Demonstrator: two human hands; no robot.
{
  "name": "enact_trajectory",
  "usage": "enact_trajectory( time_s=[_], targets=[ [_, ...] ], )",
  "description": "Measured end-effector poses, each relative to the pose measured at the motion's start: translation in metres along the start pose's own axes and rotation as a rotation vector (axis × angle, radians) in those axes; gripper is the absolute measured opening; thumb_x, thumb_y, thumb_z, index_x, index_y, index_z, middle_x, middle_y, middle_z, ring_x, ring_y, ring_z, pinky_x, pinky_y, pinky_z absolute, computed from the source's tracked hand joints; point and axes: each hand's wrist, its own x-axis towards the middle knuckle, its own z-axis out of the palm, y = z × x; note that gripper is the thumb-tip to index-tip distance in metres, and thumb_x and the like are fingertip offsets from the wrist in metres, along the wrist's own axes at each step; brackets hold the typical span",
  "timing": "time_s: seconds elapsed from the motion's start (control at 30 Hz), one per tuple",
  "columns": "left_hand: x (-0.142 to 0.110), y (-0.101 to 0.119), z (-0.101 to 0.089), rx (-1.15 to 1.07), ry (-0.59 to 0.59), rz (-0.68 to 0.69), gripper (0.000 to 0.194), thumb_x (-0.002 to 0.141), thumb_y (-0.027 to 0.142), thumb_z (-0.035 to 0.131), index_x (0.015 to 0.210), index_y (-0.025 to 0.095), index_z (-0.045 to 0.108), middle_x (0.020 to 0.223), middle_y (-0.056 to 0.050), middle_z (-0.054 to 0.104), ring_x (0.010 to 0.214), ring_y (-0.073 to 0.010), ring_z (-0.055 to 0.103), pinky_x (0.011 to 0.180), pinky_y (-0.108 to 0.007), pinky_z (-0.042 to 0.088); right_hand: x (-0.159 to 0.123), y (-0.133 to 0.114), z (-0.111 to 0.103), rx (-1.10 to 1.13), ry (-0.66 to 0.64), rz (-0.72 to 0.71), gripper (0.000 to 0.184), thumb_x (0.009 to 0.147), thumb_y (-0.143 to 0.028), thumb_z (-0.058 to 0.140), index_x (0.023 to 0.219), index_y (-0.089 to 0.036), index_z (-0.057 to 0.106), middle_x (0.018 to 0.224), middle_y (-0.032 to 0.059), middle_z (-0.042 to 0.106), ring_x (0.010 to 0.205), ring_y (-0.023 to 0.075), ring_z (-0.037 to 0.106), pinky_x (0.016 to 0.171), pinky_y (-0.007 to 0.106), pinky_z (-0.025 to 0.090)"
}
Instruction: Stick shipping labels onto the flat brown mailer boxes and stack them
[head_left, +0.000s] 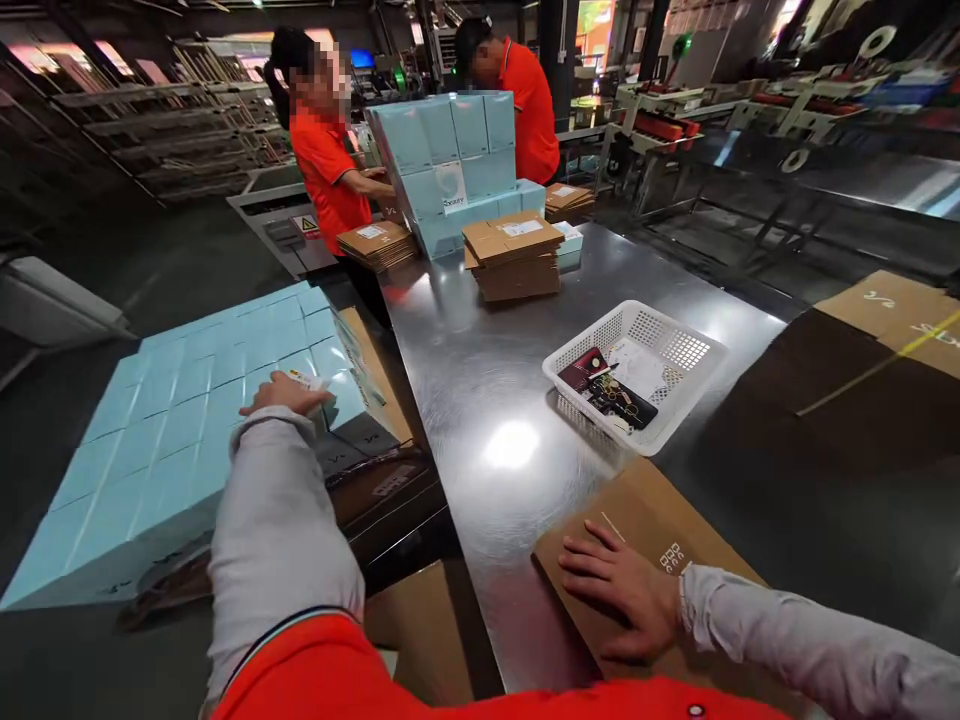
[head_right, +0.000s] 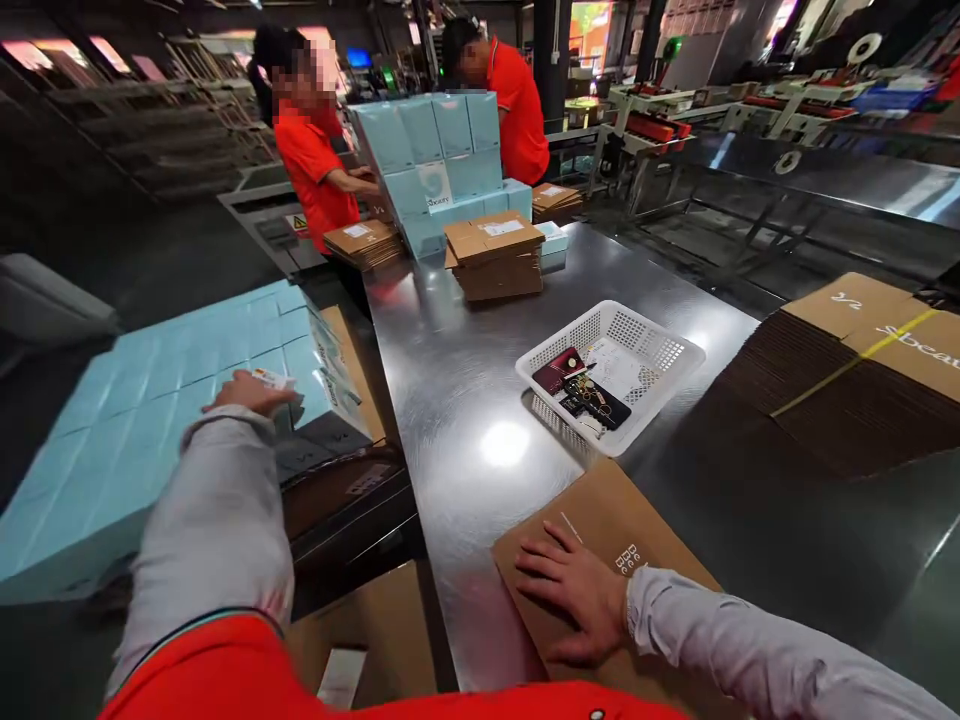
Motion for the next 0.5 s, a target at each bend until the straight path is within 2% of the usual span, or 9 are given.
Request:
enact_trajectory(
  time_s=[0.07, 0.1, 0.17, 0.23, 0.3, 0.37, 0.4, 0.43, 0.5],
  targets=[
    [-0.049, 0.018, -0.002, -0.128, 0.022, 0.119, 0.074, 0.068, 0.039, 0.075, 0.124, 0.006, 0.041, 0.127, -0.024, 0.053, 0.113, -0.0344, 0.055, 0.088, -0.042, 0.047, 0.018, -0.006, 0.005, 0.113, 0.206, 0.071, 0.079, 0.077, -0.045, 0.068, 0.146, -0.018, 0.042, 0.145, 0.0188, 0.048, 0.143, 0.0342, 0.034, 0.119, 0.063, 0.007],
    [-0.081, 0.031, 0.0, -0.167, 0.012, 0.187, 0.068, 0.068, 0.038, 0.075, 0.121, 0.008, 0.044, 0.12, -0.018, 0.058, 0.106, -0.0287, 0.059, 0.085, -0.036, 0.048, 0.031, -0.011, 0.007, 0.233, 0.353, 0.157, 0.08, 0.077, -0.046, 0.069, 0.147, -0.019, 0.04, 0.147, 0.0191, 0.046, 0.143, 0.0335, 0.035, 0.12, 0.061, 0.012],
    [-0.157, 0.065, 0.013, -0.336, -0.015, 0.393, 0.06, 0.066, 0.037, 0.076, 0.114, 0.01, 0.052, 0.111, -0.013, 0.061, 0.1, -0.0263, 0.06, 0.084, -0.035, 0.049, 0.063, -0.023, 0.008, 0.613, 0.642, 0.393, 0.083, 0.077, -0.053, 0.069, 0.148, -0.023, 0.037, 0.151, 0.018, 0.04, 0.142, 0.0311, 0.037, 0.117, 0.056, 0.027],
    [-0.24, 0.101, 0.031, -0.448, -0.103, 0.557, 0.056, 0.065, 0.044, 0.077, 0.106, 0.012, 0.058, 0.105, -0.012, 0.063, 0.098, -0.0268, 0.061, 0.084, -0.037, 0.05, 0.092, -0.034, 0.003, 1.09, 0.819, 0.538, 0.081, 0.076, -0.063, 0.066, 0.144, -0.028, 0.039, 0.149, 0.0146, 0.044, 0.136, 0.0284, 0.046, 0.108, 0.051, 0.042],
    [-0.316, 0.131, 0.047, -0.523, -0.29, 0.796, 0.044, 0.069, 0.041, 0.075, 0.101, 0.014, 0.063, 0.099, -0.011, 0.066, 0.096, -0.0266, 0.062, 0.085, -0.038, 0.051, 0.104, -0.04, -0.009, 1.4, 0.998, 0.526, 0.072, 0.077, -0.064, 0.066, 0.136, -0.028, 0.047, 0.137, 0.0108, 0.056, 0.125, 0.0256, 0.056, 0.101, 0.046, 0.05],
    [-0.373, 0.148, 0.058, -0.692, -0.382, 0.886, 0.034, 0.081, 0.035, 0.062, 0.106, 0.014, 0.066, 0.105, -0.013, 0.069, 0.099, -0.0254, 0.064, 0.088, -0.039, 0.052, 0.091, -0.039, -0.025, 1.533, 1.163, 0.516, 0.059, 0.077, -0.055, 0.07, 0.125, -0.024, 0.054, 0.121, 0.0081, 0.066, 0.113, 0.0233, 0.063, 0.095, 0.041, 0.054],
    [-0.394, 0.153, 0.061, -0.783, -0.409, 0.894, 0.032, 0.086, 0.033, 0.056, 0.109, 0.014, 0.067, 0.109, -0.014, 0.069, 0.099, -0.0243, 0.065, 0.087, -0.038, 0.053, 0.077, -0.037, -0.034, 1.577, 1.201, 0.548, 0.052, 0.078, -0.051, 0.071, 0.119, -0.022, 0.057, 0.113, 0.0075, 0.07, 0.107, 0.0224, 0.066, 0.091, 0.04, 0.056],
    [-0.41, 0.157, 0.063, -0.863, -0.422, 0.89, 0.033, 0.089, 0.031, 0.051, 0.112, 0.014, 0.068, 0.113, -0.014, 0.069, 0.099, -0.0232, 0.066, 0.086, -0.037, 0.054, 0.059, -0.035, -0.041, 1.63, 1.191, 0.601, 0.045, 0.081, -0.048, 0.07, 0.113, -0.019, 0.059, 0.105, 0.0074, 0.071, 0.102, 0.0217, 0.068, 0.088, 0.038, 0.057],
    [-0.433, 0.164, 0.066, -0.946, -0.425, 0.91, 0.032, 0.09, 0.03, 0.051, 0.111, 0.015, 0.071, 0.113, -0.013, 0.071, 0.096, -0.0217, 0.069, 0.083, -0.035, 0.056, 0.017, -0.034, -0.055, 1.758, 1.071, 0.707, 0.033, 0.087, -0.045, 0.062, 0.104, -0.016, 0.061, 0.094, 0.0075, 0.073, 0.092, 0.0202, 0.07, 0.082, 0.036, 0.059]
  ],
)
